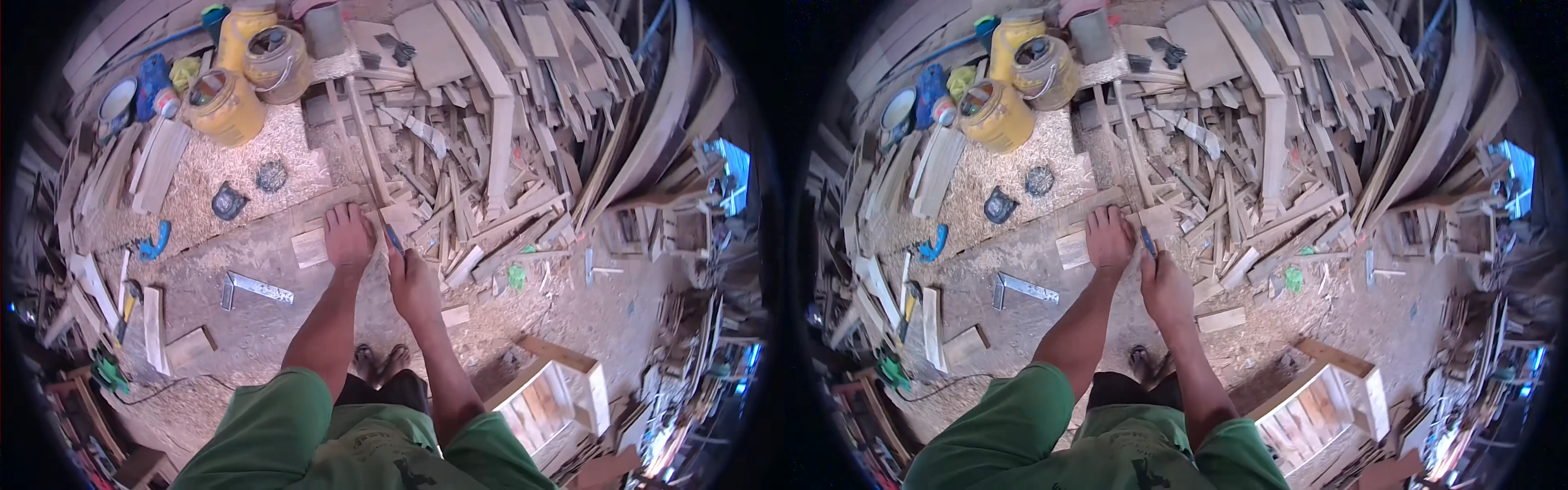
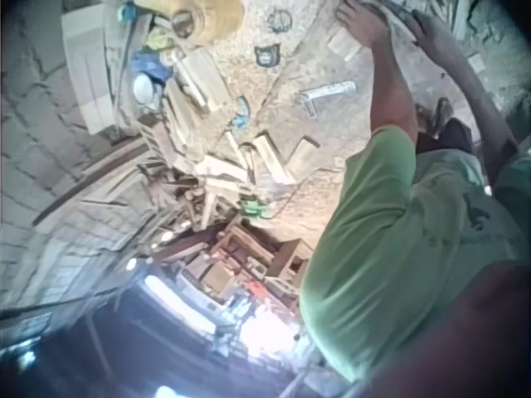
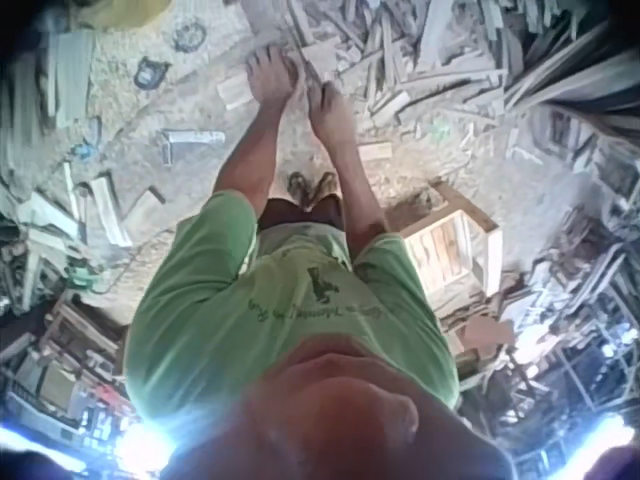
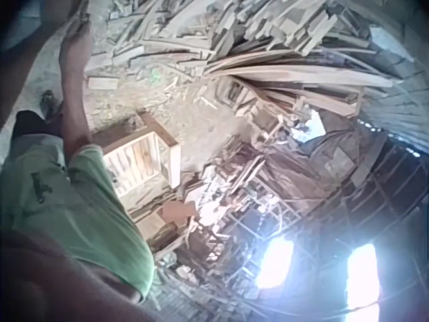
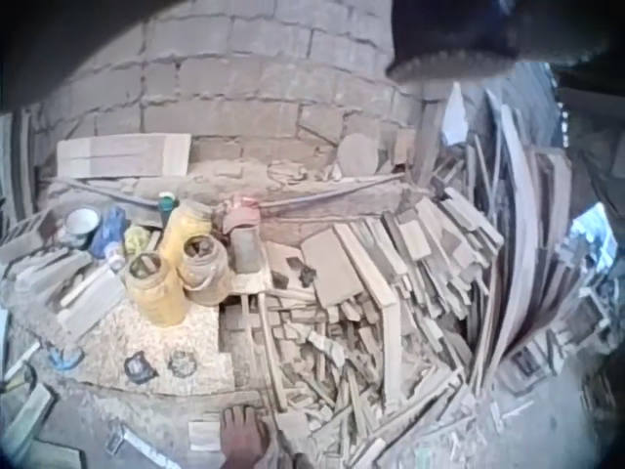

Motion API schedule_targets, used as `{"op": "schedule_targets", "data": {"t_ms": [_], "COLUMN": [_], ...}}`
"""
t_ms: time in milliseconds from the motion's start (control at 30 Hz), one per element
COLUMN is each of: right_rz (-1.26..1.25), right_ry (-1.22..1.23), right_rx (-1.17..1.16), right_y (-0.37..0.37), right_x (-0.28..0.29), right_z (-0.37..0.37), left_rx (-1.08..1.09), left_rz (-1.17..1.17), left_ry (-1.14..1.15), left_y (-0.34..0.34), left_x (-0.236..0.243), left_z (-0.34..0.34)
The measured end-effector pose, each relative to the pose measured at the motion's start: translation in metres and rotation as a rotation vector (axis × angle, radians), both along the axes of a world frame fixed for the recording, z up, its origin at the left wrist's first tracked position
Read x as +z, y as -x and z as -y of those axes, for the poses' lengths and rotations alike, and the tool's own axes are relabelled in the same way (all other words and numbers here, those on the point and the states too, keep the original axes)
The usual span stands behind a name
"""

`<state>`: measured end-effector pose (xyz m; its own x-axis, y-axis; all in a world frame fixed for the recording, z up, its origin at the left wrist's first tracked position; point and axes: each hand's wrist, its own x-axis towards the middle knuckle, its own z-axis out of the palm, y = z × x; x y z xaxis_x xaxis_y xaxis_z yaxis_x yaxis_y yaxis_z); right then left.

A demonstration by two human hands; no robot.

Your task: The person measures and marks small wooden planks with a square and pencil, then cuts them using a hand saw. The process involves repeated measuring, marking, and sawing of individual pieces on a cluttered workbench.

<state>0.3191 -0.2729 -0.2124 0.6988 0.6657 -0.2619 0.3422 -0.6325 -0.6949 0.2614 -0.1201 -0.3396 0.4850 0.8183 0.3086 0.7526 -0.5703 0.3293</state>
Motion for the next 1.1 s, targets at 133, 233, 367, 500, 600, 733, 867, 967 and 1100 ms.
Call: {"op": "schedule_targets", "data": {"t_ms": [133, 233, 367, 500, 600, 733, 867, 967, 1100], "right_rz": [-0.061, -0.178, -0.039, -0.02, -0.075, -0.159, -0.088, 0.015, -0.028], "right_ry": [0.035, 0.025, 0.047, 0.019, 0.072, -0.022, 0.091, -0.019, 0.008], "right_rx": [-0.038, -0.098, -0.082, -0.066, -0.053, -0.21, -0.105, -0.099, -0.05], "right_y": [0.044, 0.069, 0.053, 0.021, 0.047, 0.099, 0.064, 0.008, 0.023], "right_x": [0.036, 0.076, 0.027, -0.005, 0.016, 0.083, 0.004, -0.012, 0.022], "right_z": [0.117, 0.184, 0.124, 0.051, 0.096, 0.203, 0.135, 0.02, 0.055], "left_rx": [0.002, -0.012, -0.033, -0.01, 0.005, 0.0, -0.047, -0.017, -0.007], "left_rz": [0.026, 0.001, -0.046, -0.031, -0.056, -0.036, -0.033, -0.024, -0.051], "left_ry": [-0.046, -0.118, -0.007, -0.037, -0.061, -0.095, -0.112, -0.116, -0.12], "left_y": [0.002, 0.008, -0.003, 0.002, 0.008, 0.003, 0.001, -0.007, 0.002], "left_x": [-0.001, -0.001, 0.003, -0.002, -0.003, -0.002, -0.001, -0.009, -0.014], "left_z": [-0.005, 0.001, 0.004, 0.007, 0.001, -0.002, 0.001, 0.002, -0.005]}}
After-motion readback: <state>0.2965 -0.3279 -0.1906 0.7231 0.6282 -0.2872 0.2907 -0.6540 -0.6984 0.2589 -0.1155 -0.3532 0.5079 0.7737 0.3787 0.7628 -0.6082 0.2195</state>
